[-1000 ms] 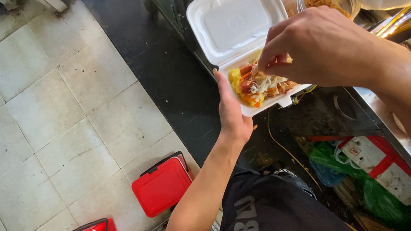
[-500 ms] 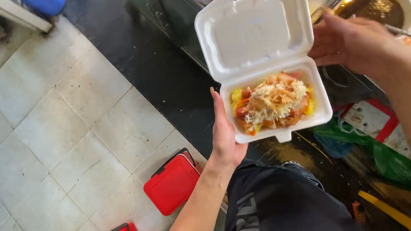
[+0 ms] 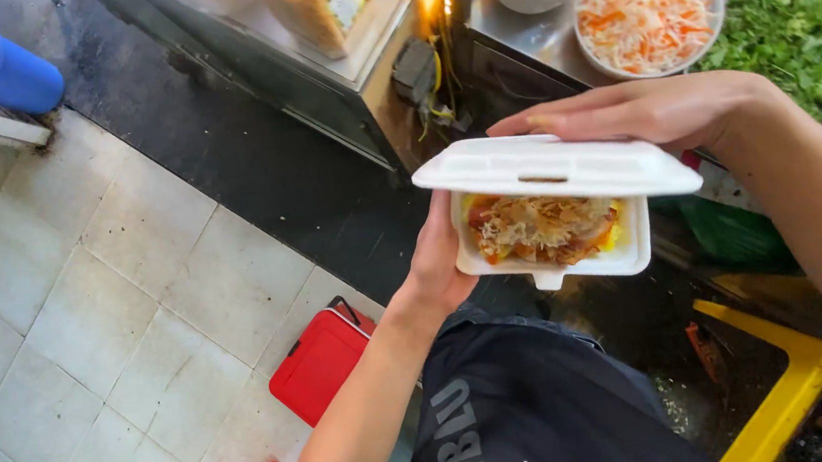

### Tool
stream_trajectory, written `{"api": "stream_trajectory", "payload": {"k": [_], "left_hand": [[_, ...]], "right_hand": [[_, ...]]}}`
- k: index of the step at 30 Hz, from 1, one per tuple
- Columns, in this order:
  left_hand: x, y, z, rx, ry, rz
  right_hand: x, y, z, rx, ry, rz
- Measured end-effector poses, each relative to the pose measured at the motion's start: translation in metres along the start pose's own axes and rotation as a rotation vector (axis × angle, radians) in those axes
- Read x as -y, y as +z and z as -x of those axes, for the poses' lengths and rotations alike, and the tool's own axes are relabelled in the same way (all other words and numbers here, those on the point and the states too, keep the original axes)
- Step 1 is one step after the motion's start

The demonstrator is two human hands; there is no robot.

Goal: Preparing a takeaway container of yellow sticky rice by adding various meat toppings, vegetables, and sauces.

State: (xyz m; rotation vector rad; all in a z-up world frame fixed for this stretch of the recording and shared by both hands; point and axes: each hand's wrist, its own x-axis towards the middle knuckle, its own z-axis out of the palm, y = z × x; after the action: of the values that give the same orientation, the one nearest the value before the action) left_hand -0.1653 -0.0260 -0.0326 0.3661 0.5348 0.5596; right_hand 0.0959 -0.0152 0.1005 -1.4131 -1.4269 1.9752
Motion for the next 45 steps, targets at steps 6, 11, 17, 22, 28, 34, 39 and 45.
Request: {"api": "stream_trajectory", "payload": {"k": [6,11,17,22,28,34,39,45], "left_hand": [[0.057,0.038,-0.015,0.105,-0.08,-0.034],[0.08,0.069,-0.014,0.126,-0.217,-0.053],[0.079,0.108,0.003,0.148,-0.252,-0.051],[0.114,0.111,-0.013,0.092,0.167,0.003],[0.112,0.085,-0.022,0.203,0.32,0.325],[0.031,0.027,0.004,-0.004,0.365,0.252],[-0.059,-0.046,0.03,-0.044,0.417,0.268],[-0.196,-0.106,0.075,-0.079,0.443,0.343]], "right_hand": [[-0.039,0.017,0.076,-0.002,0.214,0.386],[-0.057,0.038,0.117,-0.096,0.296,0.521],[-0.069,0.05,0.138,-0.37,0.3,0.459],[-0.061,0.051,0.124,-0.663,0.032,0.037],[-0.03,0.074,0.067,-0.654,-0.099,-0.032],[0.029,0.115,-0.017,-0.494,-0.168,0.087],[0.087,0.162,-0.127,-0.456,-0.156,0.075],[0.166,0.214,-0.251,-0.422,-0.167,0.032]]}}
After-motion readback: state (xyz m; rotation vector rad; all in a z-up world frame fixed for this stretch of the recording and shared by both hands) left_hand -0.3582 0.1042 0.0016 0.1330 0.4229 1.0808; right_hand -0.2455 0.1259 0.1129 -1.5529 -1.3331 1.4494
